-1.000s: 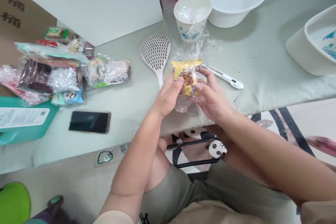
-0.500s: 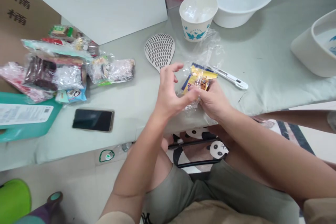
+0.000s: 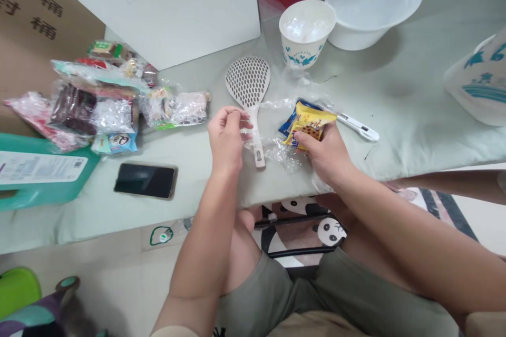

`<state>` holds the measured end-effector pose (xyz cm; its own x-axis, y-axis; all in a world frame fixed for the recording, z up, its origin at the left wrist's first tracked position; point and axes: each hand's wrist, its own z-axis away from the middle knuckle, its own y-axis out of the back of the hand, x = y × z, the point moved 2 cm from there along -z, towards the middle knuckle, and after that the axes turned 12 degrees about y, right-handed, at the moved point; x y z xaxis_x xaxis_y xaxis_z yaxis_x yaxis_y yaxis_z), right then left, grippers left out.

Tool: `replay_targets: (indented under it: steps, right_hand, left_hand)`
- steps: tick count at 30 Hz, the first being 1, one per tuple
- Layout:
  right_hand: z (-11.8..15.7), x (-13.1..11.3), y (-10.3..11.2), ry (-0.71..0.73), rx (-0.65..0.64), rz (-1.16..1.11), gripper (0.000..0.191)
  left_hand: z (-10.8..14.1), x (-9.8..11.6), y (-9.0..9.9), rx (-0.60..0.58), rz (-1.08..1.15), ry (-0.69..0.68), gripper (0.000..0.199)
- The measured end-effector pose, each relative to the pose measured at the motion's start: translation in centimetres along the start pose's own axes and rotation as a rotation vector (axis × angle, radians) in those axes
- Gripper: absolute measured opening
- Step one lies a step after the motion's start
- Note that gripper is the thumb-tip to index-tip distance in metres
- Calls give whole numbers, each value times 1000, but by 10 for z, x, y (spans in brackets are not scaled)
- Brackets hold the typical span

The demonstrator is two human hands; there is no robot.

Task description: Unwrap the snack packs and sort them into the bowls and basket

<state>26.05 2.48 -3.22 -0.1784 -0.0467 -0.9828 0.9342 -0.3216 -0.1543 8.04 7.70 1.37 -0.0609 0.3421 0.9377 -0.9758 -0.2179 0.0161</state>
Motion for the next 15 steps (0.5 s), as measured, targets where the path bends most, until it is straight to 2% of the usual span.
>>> replay_targets:
  steps: [2, 4, 7, 10, 15]
  right_hand:
    - [1, 0, -1, -9, 9, -5, 52]
    - [1, -1, -3, -18, -5, -9, 53]
    - [3, -4, -7, -17, -52, -11, 56]
    - [4, -8, -10, -16, -76, -16, 59]
    - [5, -10, -8, 22, -115, -25, 61]
  left_hand:
    - [-4, 0, 7, 7, 31, 21, 18]
    - [-5, -1, 9, -82, -21, -24, 20]
    - [-2, -4, 5, -214, -228, -144, 25]
    - [-1, -6, 3, -166, -306, -184, 19]
    - [-10, -4, 11, -25, -55, -86, 23]
